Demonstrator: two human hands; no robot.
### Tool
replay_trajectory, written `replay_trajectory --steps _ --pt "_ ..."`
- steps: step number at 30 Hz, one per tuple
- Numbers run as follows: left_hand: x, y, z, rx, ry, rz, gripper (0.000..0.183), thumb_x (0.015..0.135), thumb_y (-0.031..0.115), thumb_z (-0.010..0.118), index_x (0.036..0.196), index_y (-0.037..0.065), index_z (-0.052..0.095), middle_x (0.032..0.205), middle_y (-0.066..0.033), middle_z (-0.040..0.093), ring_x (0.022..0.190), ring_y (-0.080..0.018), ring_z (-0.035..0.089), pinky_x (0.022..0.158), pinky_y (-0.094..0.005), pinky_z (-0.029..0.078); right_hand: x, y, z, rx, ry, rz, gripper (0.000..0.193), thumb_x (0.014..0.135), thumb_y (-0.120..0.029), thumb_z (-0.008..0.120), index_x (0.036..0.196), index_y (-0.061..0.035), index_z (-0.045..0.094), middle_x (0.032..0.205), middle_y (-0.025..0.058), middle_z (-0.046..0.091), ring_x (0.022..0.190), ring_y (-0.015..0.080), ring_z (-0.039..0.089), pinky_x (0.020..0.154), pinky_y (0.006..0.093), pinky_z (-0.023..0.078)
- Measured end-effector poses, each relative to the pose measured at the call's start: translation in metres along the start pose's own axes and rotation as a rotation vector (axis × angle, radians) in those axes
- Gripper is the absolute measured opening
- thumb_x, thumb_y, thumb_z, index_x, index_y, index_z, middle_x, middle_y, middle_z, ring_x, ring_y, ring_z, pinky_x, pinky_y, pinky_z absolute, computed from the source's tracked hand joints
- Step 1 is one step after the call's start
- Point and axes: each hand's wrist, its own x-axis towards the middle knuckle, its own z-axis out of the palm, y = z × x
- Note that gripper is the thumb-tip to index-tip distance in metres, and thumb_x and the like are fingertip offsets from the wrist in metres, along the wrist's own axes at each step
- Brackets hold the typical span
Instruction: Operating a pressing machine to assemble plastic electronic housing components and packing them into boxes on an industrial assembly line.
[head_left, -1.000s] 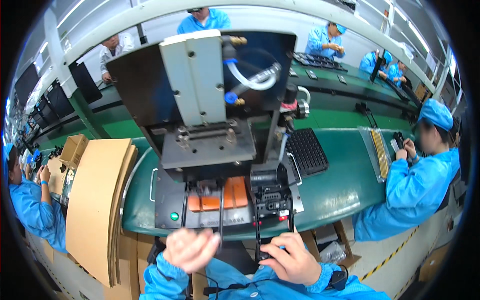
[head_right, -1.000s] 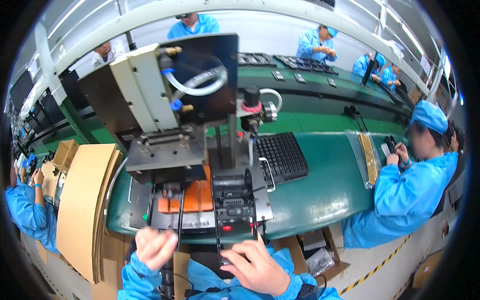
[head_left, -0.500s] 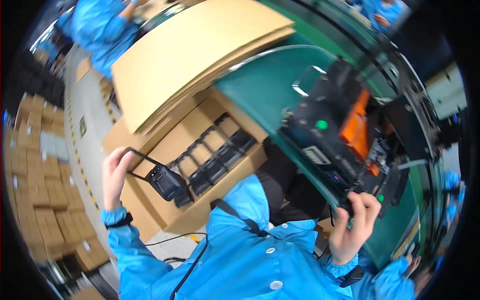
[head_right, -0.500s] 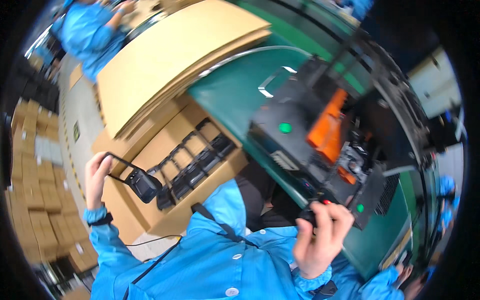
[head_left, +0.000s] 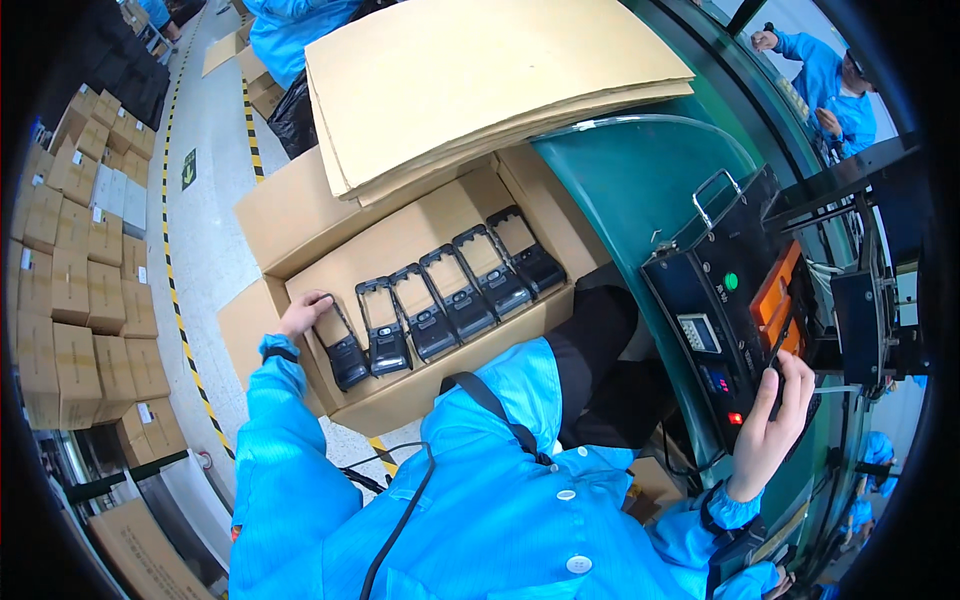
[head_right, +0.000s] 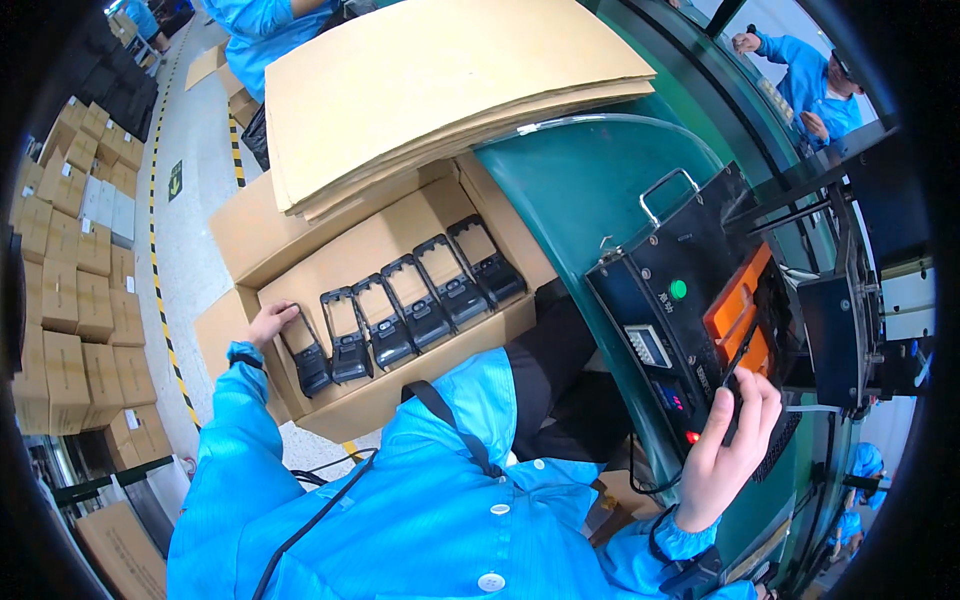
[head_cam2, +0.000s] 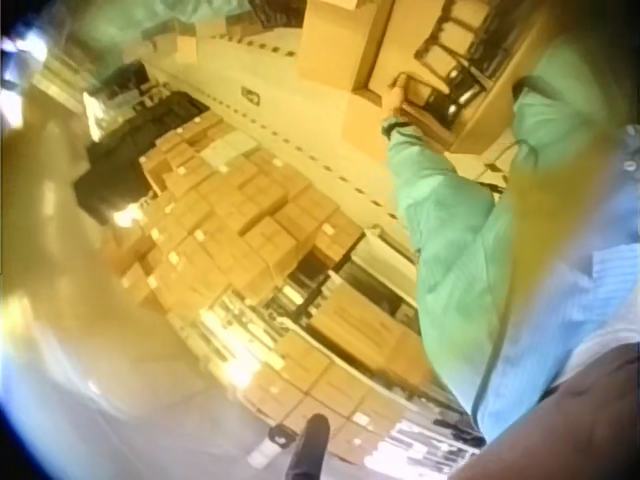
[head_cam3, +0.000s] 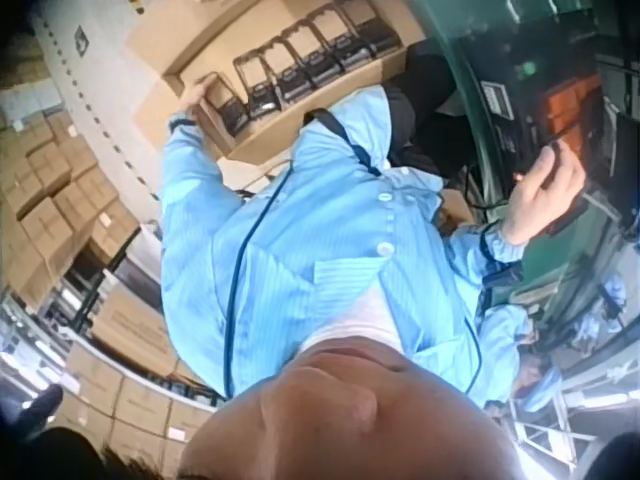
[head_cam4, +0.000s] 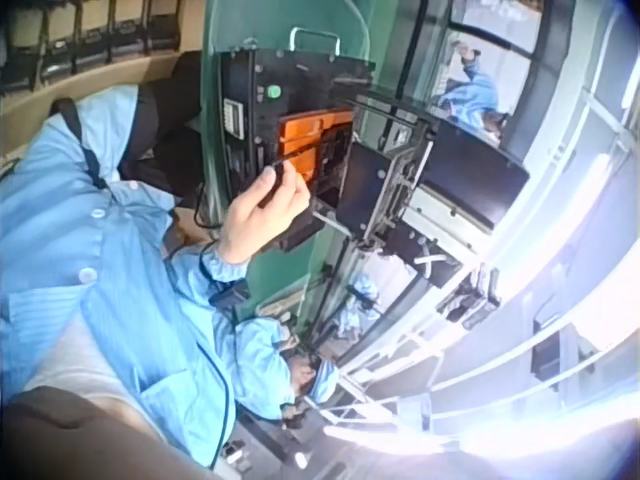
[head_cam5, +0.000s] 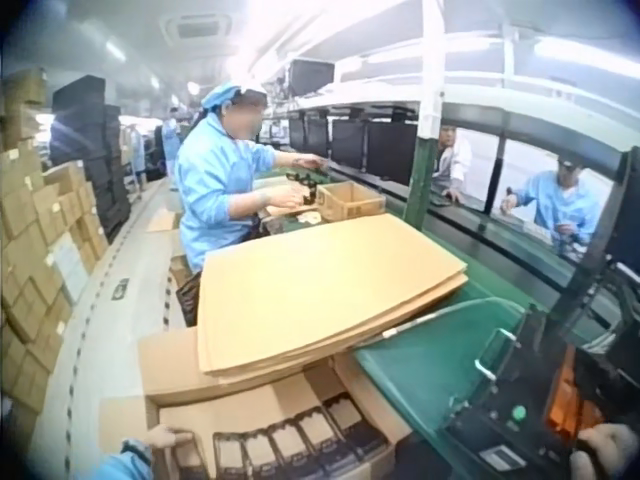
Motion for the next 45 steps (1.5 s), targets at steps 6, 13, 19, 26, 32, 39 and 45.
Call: replay_trajectory --steps 6,13,19,26,32,39,45 --pt "-0.023 -0.013 0.091 0.343 0.622 0.338 0.026 0.093 0.014 0.057 0.117 0.004 0.059 0.122 -0.0228 0.051 0.117 -0.0397 0.047 0.103 -0.0439 0.038 0.018 0.01 0.006 0.022 0.008 0.054 0.021 0.099 -0.014 0.052 0.11 0.0019 0.061 0.11 0.0142 0.058 0.102 0.028 0.058 0.09 0.0348 0.045" --pt "-0.007 0.003 0.12 0.666 0.844 0.391 0.038 0.097 0.011 0.05 0.132 -0.002 0.048 0.139 -0.0287 0.041 0.132 -0.0433 0.036 0.112 -0.0488 0.029 0.009 0.001 -0.003 -0.024 0.051 0.012 0.021 0.094 -0.008 0.058 0.111 0.0019 0.063 0.117 0.0172 0.061 0.112 0.0323 0.058 0.099 0.0382 0.043" --pt "-0.094 0.233 0.179 0.294 0.452 0.991 0.025 0.092 -0.002 0.048 0.116 -0.004 0.056 0.124 -0.0216 0.054 0.117 -0.0372 0.051 0.1 -0.0428 0.041 0.019 0.008 0.014 -0.044 0.063 -0.025 0.029 0.091 -0.016 0.064 0.116 -0.0017 0.063 0.122 0.0159 0.063 0.122 0.0311 0.055 0.107 0.0494 0.038" --pt "-0.196 0.415 0.305 0.001 -0.16 1.763 0.027 0.078 -0.001 0.063 0.105 0.001 0.065 0.108 -0.0154 0.062 0.096 -0.0325 0.061 0.084 -0.0401 0.051 0.015 0.012 0.01 -0.062 0.08 0.0 0.033 0.093 -0.022 0.06 0.118 -0.0017 0.061 0.123 0.016 0.062 0.122 0.0309 0.054 0.108 0.0508 0.036" --pt "-0.2 0.461 0.334 0.055 -0.249 1.738 0.026 0.083 0.003 0.061 0.109 -0.001 0.064 0.114 -0.0164 0.061 0.102 -0.0331 0.06 0.09 -0.0405 0.048 0.002 -0.01 0.016 -0.08 0.119 0.016 0.038 0.09 -0.02 0.062 0.12 0.0024 0.059 0.121 0.0179 0.061 0.121 0.0305 0.055 0.108 0.0514 0.036" --pt "-0.2 0.475 0.332 0.694 -0.217 1.784 0.041 0.093 0.023 0.052 0.126 -0.001 0.055 0.136 -0.0153 0.052 0.13 -0.0301 0.047 0.108 -0.0472 0.033 -0.008 0.007 -0.002 0.173 -0.022 -0.017 0.051 0.088 -0.024 0.067 0.126 0.0072 0.054 0.134 0.0217 0.054 0.129 0.0352 0.048 0.11 0.0439 0.036" --pt "-0.197 0.491 0.337 0.726 -0.272 1.834 0.037 0.09 0.021 0.056 0.122 0.001 0.056 0.135 -0.013 0.054 0.129 -0.0281 0.048 0.108 -0.0467 0.033 0.002 0.026 -0.001 -0.081 0.027 0.127 0.063 0.091 -0.04 0.06 0.131 0.0085 0.048 0.138 0.0242 0.049 0.133 0.0361 0.043 0.113 0.0453 0.032"
